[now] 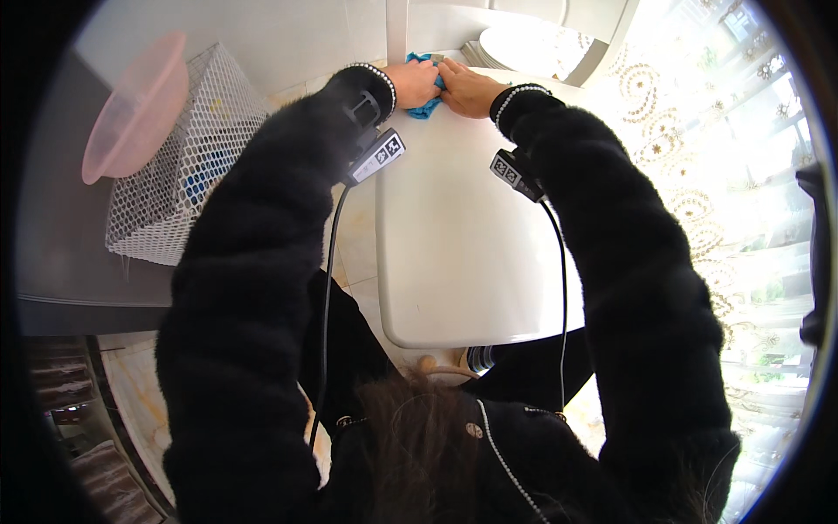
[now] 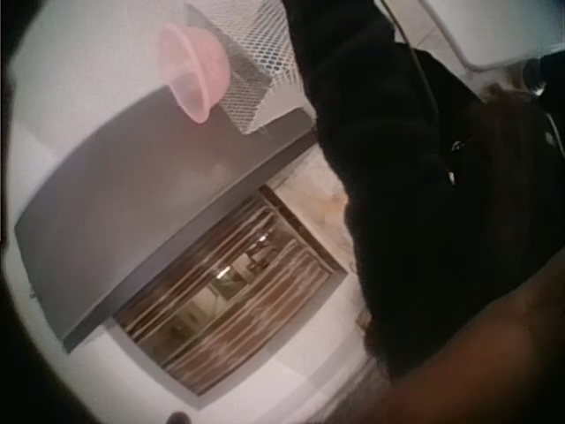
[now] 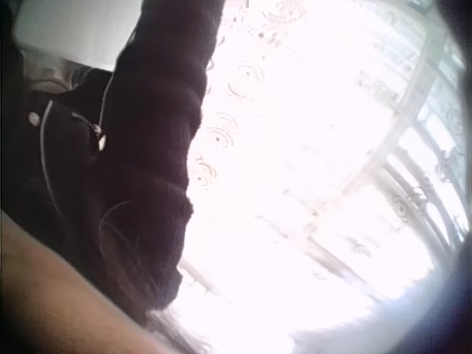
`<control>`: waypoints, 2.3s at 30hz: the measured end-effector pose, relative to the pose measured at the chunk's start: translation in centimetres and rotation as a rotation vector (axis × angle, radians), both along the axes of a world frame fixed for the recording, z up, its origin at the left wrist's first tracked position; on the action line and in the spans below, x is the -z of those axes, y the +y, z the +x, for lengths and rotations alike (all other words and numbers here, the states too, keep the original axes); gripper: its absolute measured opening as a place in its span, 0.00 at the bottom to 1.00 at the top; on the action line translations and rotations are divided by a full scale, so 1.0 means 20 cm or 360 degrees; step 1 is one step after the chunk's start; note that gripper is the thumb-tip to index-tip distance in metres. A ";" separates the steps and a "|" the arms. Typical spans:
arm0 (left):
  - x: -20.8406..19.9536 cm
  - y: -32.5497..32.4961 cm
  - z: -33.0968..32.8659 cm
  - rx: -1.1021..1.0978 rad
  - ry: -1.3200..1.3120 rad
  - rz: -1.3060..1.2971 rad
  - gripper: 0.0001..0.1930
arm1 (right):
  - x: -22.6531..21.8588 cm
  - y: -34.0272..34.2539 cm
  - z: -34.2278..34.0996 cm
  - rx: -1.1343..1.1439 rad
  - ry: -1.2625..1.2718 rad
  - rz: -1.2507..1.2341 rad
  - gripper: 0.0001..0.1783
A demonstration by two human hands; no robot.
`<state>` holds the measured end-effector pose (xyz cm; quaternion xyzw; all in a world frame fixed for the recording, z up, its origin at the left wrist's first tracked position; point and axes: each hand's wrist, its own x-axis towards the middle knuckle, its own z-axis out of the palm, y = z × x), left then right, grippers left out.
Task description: The person wipes a white plastic chair with a blue cloth, moving around the room to clean different surfaces. They also briefly lift a small round mat and wipe the chair seat and backrest.
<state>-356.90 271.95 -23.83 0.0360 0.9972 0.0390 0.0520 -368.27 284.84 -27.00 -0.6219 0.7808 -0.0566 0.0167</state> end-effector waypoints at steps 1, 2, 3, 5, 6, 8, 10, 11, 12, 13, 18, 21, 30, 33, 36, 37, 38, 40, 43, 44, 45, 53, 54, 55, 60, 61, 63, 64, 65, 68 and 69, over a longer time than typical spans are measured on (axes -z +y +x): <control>0.01 -0.01 0.00 -0.0016 -0.0005 -0.0035 0.16 | 0.01 0.00 0.00 -0.0016 -0.0009 -0.0087 0.28; 0.03 0.00 0.01 -0.0064 0.0025 0.0059 0.17 | 0.03 0.02 0.02 -0.0005 -0.0004 -0.0128 0.28; 0.04 0.02 0.03 -0.0054 0.0101 0.0029 0.17 | 0.03 0.04 0.04 0.0018 0.0008 -0.0147 0.28; 0.06 0.08 0.08 -0.0037 0.0154 0.0008 0.17 | 0.02 0.11 0.11 0.0006 0.0034 -0.0168 0.27; 0.06 0.11 0.10 -0.0062 0.0116 0.0006 0.17 | 0.01 0.13 0.14 0.0007 0.0051 -0.0168 0.27; 0.05 0.16 0.15 -0.0078 0.0107 0.0046 0.18 | -0.01 0.19 0.20 0.0029 0.0098 -0.0131 0.27; 0.05 0.21 0.21 -0.0017 0.0102 0.0041 0.18 | -0.03 0.26 0.27 0.0063 0.0092 -0.0032 0.28; 0.04 0.24 0.24 -0.0012 0.0072 0.0039 0.18 | -0.04 0.29 0.30 0.0067 0.0106 0.0017 0.29; 0.04 0.27 0.28 0.0049 0.0101 0.0035 0.18 | -0.05 0.33 0.33 0.0013 0.0212 0.0053 0.29; 0.05 0.31 0.33 0.0099 0.0114 0.0036 0.18 | -0.05 0.38 0.38 -0.0010 0.0201 0.0009 0.29; -0.02 0.57 0.61 0.0574 0.0082 -0.0093 0.21 | -0.08 0.74 0.69 -0.0111 0.0290 -0.0054 0.30; -0.13 0.77 0.79 0.0750 -0.0096 -0.0112 0.26 | -0.15 1.03 0.87 -0.0367 0.0571 -0.0077 0.25; -0.26 1.04 0.73 0.0774 -0.0247 -0.0148 0.33 | -0.32 1.36 0.94 -0.0066 0.0253 0.0302 0.31; -0.23 1.01 0.51 0.0746 -0.0304 -0.0084 0.32 | -0.32 1.31 0.73 -0.0051 0.0399 0.0384 0.31; -0.21 0.96 0.24 0.0960 -0.0229 -0.0317 0.29 | -0.30 1.22 0.46 0.0089 0.0198 0.0245 0.24; -0.19 0.94 0.16 0.0654 -0.0271 0.0035 0.28 | -0.29 1.18 0.37 0.0116 0.0183 0.0298 0.22; -0.18 0.92 0.07 0.0648 -0.0247 0.0027 0.27 | -0.28 1.14 0.28 0.0104 0.0204 0.0209 0.18; -0.15 0.89 -0.08 0.0585 -0.0176 0.0037 0.26 | -0.26 1.06 0.12 0.0144 0.0286 0.0231 0.14; -0.14 0.83 -0.29 0.0487 -0.0234 0.0000 0.25 | -0.25 0.95 -0.07 0.0175 0.0280 0.0216 0.13; -0.14 0.82 -0.36 0.0497 -0.0237 -0.0054 0.24 | -0.26 0.93 -0.13 0.0158 0.0262 0.0179 0.13; -0.14 0.80 -0.42 0.0509 -0.0199 -0.0045 0.24 | -0.27 0.90 -0.18 0.0153 0.0266 0.0164 0.13; -0.04 0.67 -0.71 0.0361 -0.0137 -0.0043 0.21 | -0.23 0.77 -0.43 0.0392 0.0089 0.0233 0.15; -0.02 0.67 -0.73 0.0329 -0.0123 -0.0049 0.20 | -0.22 0.75 -0.44 0.0402 0.0142 0.0286 0.16; 0.00 0.67 -0.74 0.0298 -0.0108 -0.0055 0.20 | -0.20 0.73 -0.44 0.0410 0.0134 0.0296 0.16; 0.00 0.68 -0.76 0.0154 -0.0020 -0.0092 0.19 | -0.23 0.70 -0.42 0.0467 0.0149 0.0308 0.20; -0.02 0.68 -0.75 0.0187 0.0016 -0.0139 0.19 | -0.24 0.72 -0.41 0.0458 0.0183 0.0292 0.21; -0.04 0.69 -0.73 0.0225 0.0024 -0.0117 0.19 | -0.28 0.77 -0.37 0.0449 0.0117 0.0248 0.23; -0.04 0.70 -0.71 0.0243 0.0021 -0.0115 0.19 | -0.29 0.79 -0.35 0.0465 0.0041 0.0216 0.23; -0.04 0.71 -0.69 0.0246 0.0008 -0.0117 0.19 | -0.31 0.82 -0.32 0.0467 -0.0024 0.0207 0.24; -0.03 0.76 -0.58 0.0260 -0.0027 -0.0158 0.18 | -0.31 0.88 -0.19 0.0445 0.0025 0.0311 0.25; -0.03 0.79 -0.54 0.0261 -0.0094 -0.0206 0.18 | -0.31 0.90 -0.14 0.0459 0.0020 0.0330 0.25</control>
